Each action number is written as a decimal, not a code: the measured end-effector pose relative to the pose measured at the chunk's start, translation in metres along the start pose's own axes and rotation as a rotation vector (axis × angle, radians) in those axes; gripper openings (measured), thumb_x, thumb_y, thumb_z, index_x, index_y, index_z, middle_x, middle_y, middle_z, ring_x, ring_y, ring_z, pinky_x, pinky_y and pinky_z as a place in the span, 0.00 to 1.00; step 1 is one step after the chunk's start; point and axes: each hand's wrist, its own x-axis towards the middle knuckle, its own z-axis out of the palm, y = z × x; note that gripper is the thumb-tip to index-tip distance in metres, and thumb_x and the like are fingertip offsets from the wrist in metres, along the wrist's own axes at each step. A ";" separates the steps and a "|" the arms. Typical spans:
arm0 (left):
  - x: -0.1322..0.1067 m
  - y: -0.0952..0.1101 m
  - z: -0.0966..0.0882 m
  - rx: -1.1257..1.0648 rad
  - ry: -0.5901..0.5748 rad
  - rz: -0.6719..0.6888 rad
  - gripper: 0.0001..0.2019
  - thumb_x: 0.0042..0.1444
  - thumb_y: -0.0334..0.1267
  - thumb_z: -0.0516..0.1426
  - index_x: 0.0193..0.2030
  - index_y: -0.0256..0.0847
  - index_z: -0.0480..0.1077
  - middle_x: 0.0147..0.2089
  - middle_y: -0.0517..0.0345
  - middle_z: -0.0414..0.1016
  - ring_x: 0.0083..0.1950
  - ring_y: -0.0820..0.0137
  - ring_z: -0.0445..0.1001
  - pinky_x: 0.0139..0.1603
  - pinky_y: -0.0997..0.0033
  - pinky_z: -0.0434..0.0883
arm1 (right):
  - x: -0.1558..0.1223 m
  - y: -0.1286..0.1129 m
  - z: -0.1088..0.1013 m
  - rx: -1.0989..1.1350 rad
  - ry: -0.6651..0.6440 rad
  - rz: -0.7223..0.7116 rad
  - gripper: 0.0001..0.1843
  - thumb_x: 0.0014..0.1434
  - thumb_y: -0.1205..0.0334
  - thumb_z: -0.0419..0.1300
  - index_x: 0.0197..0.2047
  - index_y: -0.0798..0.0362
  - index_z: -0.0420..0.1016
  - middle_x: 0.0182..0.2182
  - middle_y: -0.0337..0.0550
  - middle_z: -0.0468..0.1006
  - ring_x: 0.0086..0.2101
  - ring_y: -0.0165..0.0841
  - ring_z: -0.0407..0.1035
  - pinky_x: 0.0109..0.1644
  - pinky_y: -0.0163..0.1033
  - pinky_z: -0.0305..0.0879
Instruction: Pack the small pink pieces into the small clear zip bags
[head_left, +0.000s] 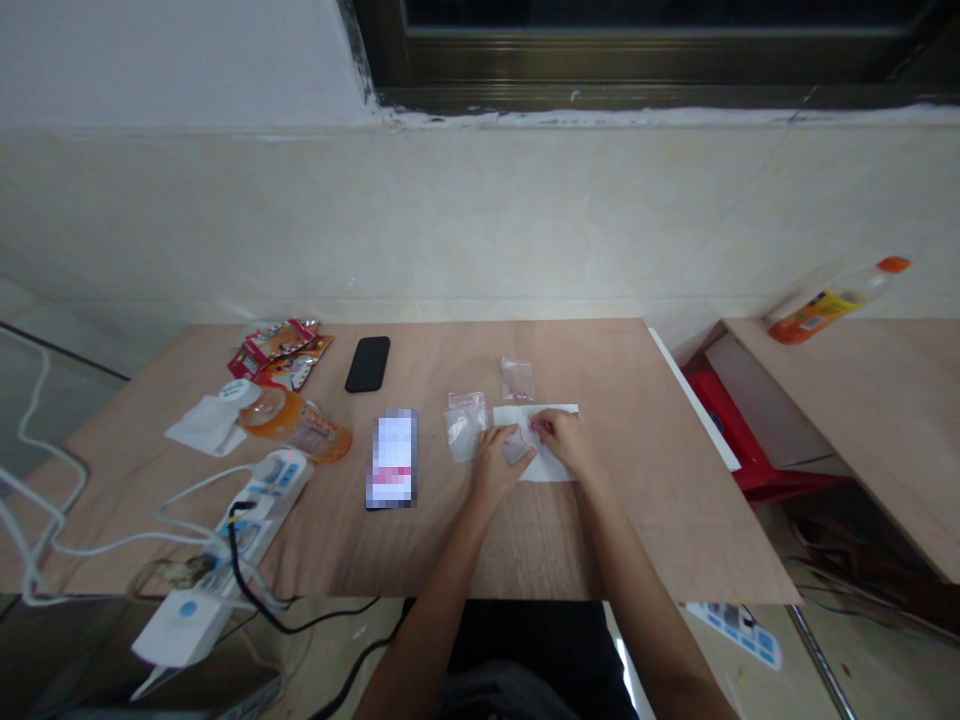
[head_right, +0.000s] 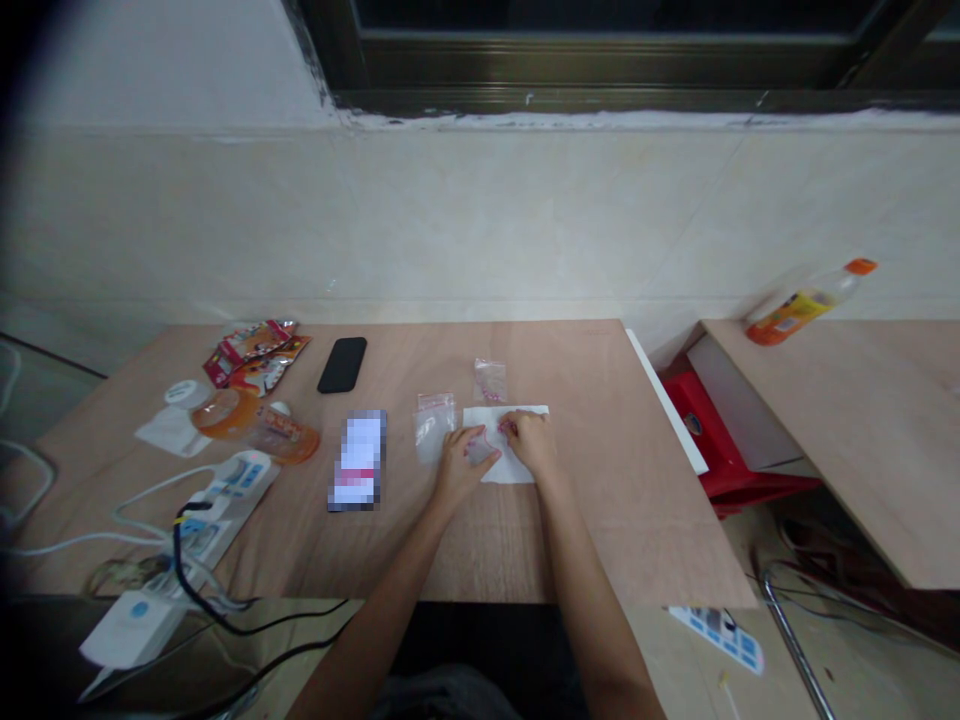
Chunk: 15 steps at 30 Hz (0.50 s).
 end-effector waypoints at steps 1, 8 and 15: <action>0.000 0.000 0.000 0.003 0.000 -0.003 0.21 0.48 0.38 0.66 0.51 0.43 0.71 0.47 0.53 0.74 0.49 0.63 0.70 0.50 0.60 0.71 | 0.000 -0.001 0.000 -0.014 -0.010 -0.015 0.12 0.61 0.64 0.55 0.43 0.51 0.79 0.38 0.45 0.81 0.39 0.34 0.73 0.46 0.37 0.59; 0.000 0.001 0.000 0.008 0.011 0.006 0.22 0.48 0.38 0.66 0.51 0.42 0.71 0.47 0.53 0.74 0.49 0.63 0.70 0.50 0.60 0.71 | 0.002 -0.004 -0.001 -0.069 -0.044 -0.059 0.12 0.63 0.65 0.54 0.44 0.50 0.79 0.41 0.46 0.81 0.42 0.36 0.73 0.48 0.39 0.56; 0.000 0.001 0.000 0.012 -0.002 0.002 0.21 0.48 0.38 0.66 0.50 0.44 0.71 0.47 0.53 0.74 0.49 0.63 0.70 0.51 0.58 0.70 | 0.006 -0.004 -0.002 -0.101 -0.073 -0.051 0.11 0.62 0.64 0.55 0.43 0.51 0.78 0.38 0.46 0.81 0.41 0.36 0.73 0.47 0.40 0.56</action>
